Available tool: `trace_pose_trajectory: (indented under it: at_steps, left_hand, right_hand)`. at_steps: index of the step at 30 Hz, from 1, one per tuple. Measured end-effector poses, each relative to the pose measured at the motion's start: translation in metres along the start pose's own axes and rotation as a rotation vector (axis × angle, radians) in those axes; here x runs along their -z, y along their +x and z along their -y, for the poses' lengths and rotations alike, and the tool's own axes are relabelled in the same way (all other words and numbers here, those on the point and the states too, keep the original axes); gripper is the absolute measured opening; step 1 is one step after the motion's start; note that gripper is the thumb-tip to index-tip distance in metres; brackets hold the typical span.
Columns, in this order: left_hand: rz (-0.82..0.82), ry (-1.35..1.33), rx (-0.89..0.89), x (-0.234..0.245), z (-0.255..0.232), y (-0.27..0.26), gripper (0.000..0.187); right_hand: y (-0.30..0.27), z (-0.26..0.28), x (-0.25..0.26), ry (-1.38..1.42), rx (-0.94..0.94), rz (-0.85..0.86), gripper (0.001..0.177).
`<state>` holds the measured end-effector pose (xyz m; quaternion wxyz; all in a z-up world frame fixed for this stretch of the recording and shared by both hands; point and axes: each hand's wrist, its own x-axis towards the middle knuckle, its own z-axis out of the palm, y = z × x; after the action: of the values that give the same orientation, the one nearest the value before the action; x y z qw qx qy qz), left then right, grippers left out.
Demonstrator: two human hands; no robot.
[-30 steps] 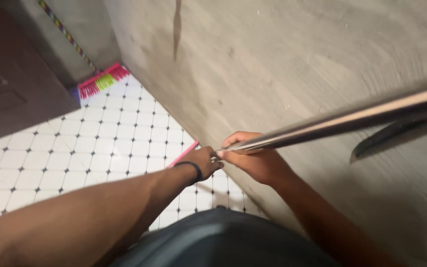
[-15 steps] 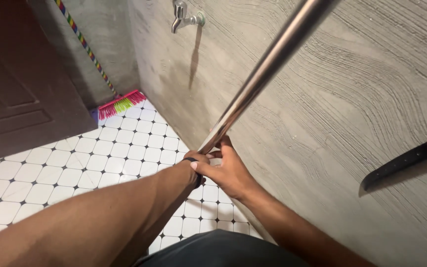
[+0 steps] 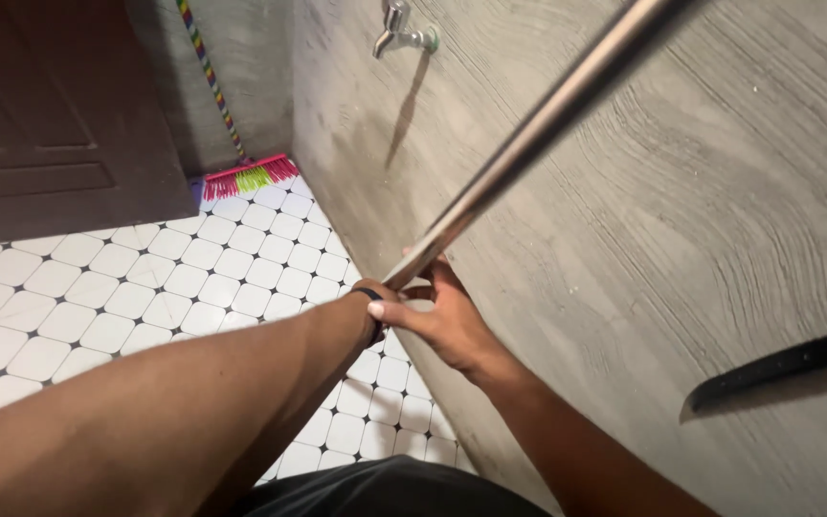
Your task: Assembling a floor squeegee by connecting a long metal pole to the squeegee head in a bathroom.
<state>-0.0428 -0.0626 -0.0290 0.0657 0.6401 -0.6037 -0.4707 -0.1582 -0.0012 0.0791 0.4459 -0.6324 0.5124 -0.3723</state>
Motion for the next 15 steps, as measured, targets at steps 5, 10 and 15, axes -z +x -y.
trace_pose_trajectory:
  at_steps: [5,10,15]
  left_hand:
    - [-0.021,-0.026,0.029,0.002,0.013,0.013,0.046]
    - [-0.247,-0.26,-0.043,-0.037,-0.001,0.033,0.028]
    - [-0.348,-0.323,-0.046,-0.015,-0.012,0.019,0.023]
  right_hand:
    - [0.012,0.037,0.006,-0.117,-0.397,-0.13,0.048]
    - [0.02,0.04,-0.001,-0.108,-0.343,-0.269,0.032]
    - [0.03,0.036,-0.002,-0.005,-0.293,-0.341,0.025]
